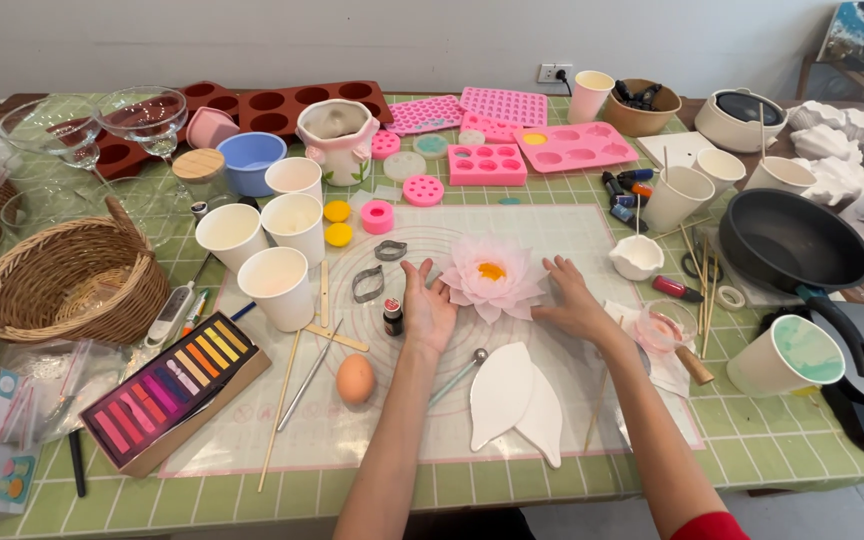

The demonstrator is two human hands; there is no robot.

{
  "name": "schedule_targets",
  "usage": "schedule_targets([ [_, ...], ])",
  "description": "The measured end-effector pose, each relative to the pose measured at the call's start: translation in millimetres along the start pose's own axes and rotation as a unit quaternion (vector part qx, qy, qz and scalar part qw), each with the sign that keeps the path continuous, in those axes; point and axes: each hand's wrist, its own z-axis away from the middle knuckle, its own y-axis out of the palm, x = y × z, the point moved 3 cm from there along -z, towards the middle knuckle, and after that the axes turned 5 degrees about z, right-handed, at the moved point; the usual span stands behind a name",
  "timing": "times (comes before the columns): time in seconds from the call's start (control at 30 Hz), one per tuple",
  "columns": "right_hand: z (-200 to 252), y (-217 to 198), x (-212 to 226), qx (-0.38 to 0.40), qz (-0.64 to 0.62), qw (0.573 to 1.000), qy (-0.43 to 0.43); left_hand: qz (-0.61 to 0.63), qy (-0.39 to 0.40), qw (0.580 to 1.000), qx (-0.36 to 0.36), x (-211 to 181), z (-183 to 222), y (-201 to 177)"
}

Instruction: The recorder is assembling and decorating a wax lotus flower as part of a candle-making process.

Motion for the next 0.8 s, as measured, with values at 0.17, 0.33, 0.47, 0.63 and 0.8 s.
schedule_targets([
  [0.17,21,-13,7,-0.063,-0.291,0.954,0.046,-0.030,0.002,1.000,0.001,-2,6,2],
  [0.33,26,5,6,-0.101,-0.653,0.728,0.181,-0.037,0.011,0.999,0.011,-4,12,5],
  [0.47,25,17,25,-0.051,-0.742,0.633,0.214,-0.039,0.009,0.999,0.009,-6,15,8],
  [0.63,19,30,28,-0.031,-0.751,0.624,0.212,-0.034,0.005,0.999,0.014,-6,15,9],
  [0.8,21,19,54,-0.044,-0.752,0.625,0.206,-0.032,0.001,0.999,0.017,-5,17,13],
])
